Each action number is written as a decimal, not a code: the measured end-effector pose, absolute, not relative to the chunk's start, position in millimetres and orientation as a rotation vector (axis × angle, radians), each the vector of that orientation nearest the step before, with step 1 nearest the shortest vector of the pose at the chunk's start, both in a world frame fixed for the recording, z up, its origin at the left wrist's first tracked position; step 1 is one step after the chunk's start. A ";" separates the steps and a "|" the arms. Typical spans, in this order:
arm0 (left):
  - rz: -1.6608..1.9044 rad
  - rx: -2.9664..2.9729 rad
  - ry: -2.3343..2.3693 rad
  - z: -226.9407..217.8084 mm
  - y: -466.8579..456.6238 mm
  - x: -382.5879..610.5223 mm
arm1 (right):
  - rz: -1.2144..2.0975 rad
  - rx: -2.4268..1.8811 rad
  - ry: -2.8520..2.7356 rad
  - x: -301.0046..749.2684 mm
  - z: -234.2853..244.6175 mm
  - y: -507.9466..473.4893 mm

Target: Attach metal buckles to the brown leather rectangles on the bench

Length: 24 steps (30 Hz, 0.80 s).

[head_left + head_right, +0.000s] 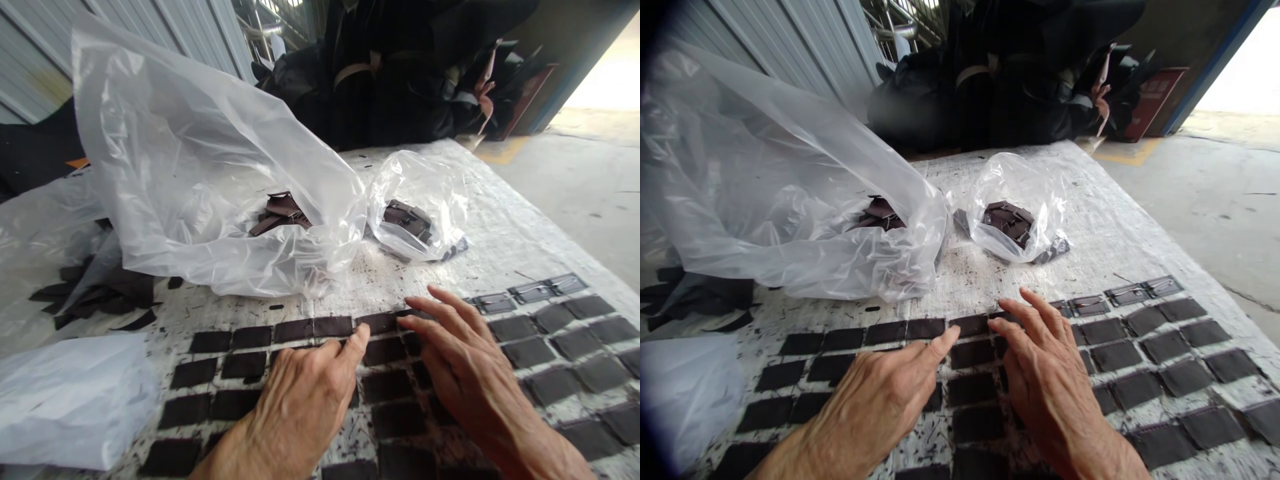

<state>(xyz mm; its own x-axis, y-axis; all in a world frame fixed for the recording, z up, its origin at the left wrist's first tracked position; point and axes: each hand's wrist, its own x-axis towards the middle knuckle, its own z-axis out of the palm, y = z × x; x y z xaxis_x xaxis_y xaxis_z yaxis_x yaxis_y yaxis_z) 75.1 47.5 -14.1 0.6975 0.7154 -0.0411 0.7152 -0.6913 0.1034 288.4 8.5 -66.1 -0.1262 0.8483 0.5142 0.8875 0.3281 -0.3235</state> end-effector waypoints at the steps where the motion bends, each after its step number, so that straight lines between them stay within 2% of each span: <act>1: -0.024 2.800 1.188 -15.4 46.7 75.5 | -0.075 -1.524 -1.972 289.3 -66.1 8.6; 11: -0.012 2.793 1.179 -16.6 50.6 74.0 | -0.046 -1.498 -1.852 300.1 -60.7 7.4; 24: 0.029 2.890 1.174 -14.7 45.2 78.3 | 0.062 -1.416 -2.118 288.9 -60.3 3.5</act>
